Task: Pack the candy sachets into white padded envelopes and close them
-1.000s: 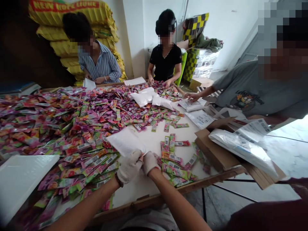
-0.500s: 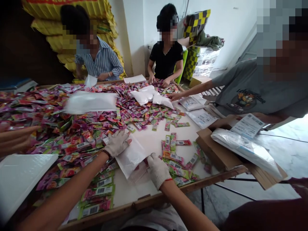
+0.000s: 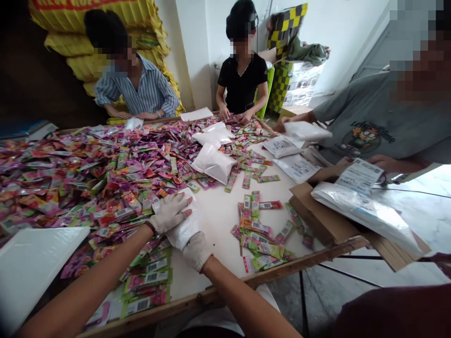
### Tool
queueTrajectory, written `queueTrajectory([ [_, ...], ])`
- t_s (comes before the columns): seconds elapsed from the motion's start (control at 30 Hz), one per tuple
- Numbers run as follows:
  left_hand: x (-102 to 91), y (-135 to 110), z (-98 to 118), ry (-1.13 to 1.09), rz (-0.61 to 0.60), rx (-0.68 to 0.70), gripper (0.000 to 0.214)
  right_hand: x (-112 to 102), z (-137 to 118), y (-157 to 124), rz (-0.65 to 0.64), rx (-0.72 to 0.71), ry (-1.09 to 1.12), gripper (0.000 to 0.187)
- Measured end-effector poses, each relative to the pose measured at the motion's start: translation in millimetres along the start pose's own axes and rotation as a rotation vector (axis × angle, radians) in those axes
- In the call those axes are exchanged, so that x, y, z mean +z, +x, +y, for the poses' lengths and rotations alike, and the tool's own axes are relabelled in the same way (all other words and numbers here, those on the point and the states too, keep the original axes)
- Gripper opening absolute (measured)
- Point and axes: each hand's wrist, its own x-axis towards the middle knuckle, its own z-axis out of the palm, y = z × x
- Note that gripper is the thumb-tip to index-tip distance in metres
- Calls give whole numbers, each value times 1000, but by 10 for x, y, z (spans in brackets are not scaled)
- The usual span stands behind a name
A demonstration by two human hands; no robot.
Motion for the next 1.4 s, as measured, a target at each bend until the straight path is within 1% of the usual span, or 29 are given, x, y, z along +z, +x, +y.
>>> queueTrajectory([
  [0.07,6,-57,67,14,-6,97,52,-72,55,-181,0,36,-72,36],
  [0.13,33,-113,137,21,-7,167,52,-239,167,-448,11,66,-168,34],
  [0.2,56,-148,181,15,-2,174,54,-445,288,-676,73,99,-250,31],
  [0.27,55,-169,201,7,4,165,55,-611,374,-778,152,181,-318,31],
  [0.3,45,-183,211,5,5,160,56,-660,397,-777,170,232,-353,31],
  [0.33,31,-204,228,5,6,154,57,-684,407,-749,160,270,-385,32],
  [0.4,10,-271,307,6,7,164,64,-672,395,-654,78,277,-426,29],
  [0.47,27,-359,451,10,23,192,78,-629,367,-569,14,268,-437,24],
  [0.53,95,-424,628,28,44,184,87,-615,357,-534,-13,286,-401,24],
  [0.63,237,-411,839,67,63,54,87,-710,431,-567,-1,298,-359,21],
  [0.67,275,-382,873,75,69,27,84,-768,478,-587,26,293,-365,19],
  [0.7,304,-351,887,78,74,30,82,-831,530,-609,57,287,-378,17],
  [0.73,322,-324,880,76,72,73,79,-895,581,-634,82,284,-394,16],
  [0.77,330,-304,856,70,61,147,77,-953,624,-661,96,281,-413,16],
  [0.87,316,-294,717,28,24,401,76,-1047,655,-767,144,247,-536,18],
  [0.93,300,-290,617,2,52,472,64,-1026,587,-836,165,135,-653,15],
  [0.97,297,-277,577,-5,73,491,56,-993,538,-857,130,43,-703,13],
  [1.03,308,-236,530,-5,102,533,45,-900,442,-857,-41,-146,-768,16],
  [1.07,325,-214,522,1,110,555,44,-850,406,-833,-132,-201,-788,18],
  [1.1,349,-197,524,10,116,575,45,-802,384,-794,-199,-224,-802,20],
  [1.13,379,-189,531,19,121,586,47,-760,375,-743,-236,-217,-810,22],
  [1.2,446,-198,553,37,130,576,51,-701,385,-625,-258,-162,-817,25],
  [1.27,500,-222,561,52,129,567,52,-669,395,-531,-281,-141,-826,24],
  [1.33,527,-222,534,57,128,587,51,-651,360,-518,-310,-156,-855,22],
  [1.4,533,-174,471,45,120,646,49,-637,262,-620,-317,-217,-858,20],
])
